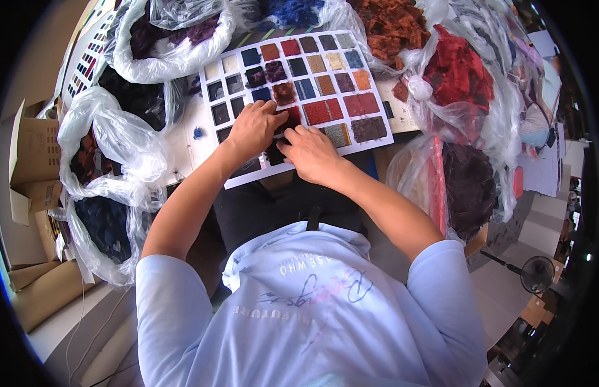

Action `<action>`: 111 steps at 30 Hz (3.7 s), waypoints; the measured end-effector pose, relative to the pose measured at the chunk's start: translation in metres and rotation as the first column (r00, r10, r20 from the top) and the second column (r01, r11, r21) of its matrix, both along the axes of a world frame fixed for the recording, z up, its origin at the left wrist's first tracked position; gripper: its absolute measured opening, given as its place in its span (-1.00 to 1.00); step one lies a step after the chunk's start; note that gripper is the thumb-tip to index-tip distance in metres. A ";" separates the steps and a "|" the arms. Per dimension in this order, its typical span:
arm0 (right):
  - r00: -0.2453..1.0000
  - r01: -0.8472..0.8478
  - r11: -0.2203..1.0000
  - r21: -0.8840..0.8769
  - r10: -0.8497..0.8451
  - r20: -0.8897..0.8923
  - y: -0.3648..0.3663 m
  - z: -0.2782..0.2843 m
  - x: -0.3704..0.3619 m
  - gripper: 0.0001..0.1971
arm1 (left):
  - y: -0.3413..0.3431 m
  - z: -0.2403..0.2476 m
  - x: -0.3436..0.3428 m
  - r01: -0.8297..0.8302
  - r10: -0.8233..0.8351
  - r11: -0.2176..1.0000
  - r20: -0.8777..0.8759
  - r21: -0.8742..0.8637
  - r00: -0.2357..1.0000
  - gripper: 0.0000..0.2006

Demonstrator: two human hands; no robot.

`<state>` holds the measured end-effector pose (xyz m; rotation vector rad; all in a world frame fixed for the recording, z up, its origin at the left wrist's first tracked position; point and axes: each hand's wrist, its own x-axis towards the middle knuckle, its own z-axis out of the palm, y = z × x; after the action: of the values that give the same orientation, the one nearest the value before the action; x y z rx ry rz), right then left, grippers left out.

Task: The person is sorting various colored fabric samples and placing them into a specific sample chart/folder.

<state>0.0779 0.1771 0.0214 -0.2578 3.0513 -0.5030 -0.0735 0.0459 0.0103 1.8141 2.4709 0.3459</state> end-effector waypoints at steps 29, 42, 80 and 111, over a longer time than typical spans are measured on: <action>0.670 0.396 -0.697 -0.598 -0.227 0.707 -0.015 -0.003 0.123 -0.64 | -0.095 0.024 0.083 -0.740 -0.017 0.635 0.954 -0.220 -0.298 -0.74; 0.545 0.152 -0.440 -0.885 -0.710 0.446 0.080 0.057 0.187 -0.62 | -0.085 0.002 0.151 -0.533 0.112 0.801 0.943 -0.272 -0.313 -0.76; 0.778 0.064 -0.742 -0.667 -0.382 0.499 0.156 -0.035 -0.385 -0.29 | -0.086 -0.006 0.095 -0.693 0.315 0.577 0.901 -0.432 -0.300 -0.71; 0.753 0.490 -0.550 -0.677 -0.125 0.646 0.043 -0.060 0.108 -0.78 | -0.195 -0.029 0.107 -0.916 0.455 0.387 0.886 -0.105 0.091 -0.78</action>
<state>0.1861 0.2202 -0.0388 0.9177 1.0912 -2.8056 0.0337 -0.1491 -0.0188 -0.0878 2.2691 1.5861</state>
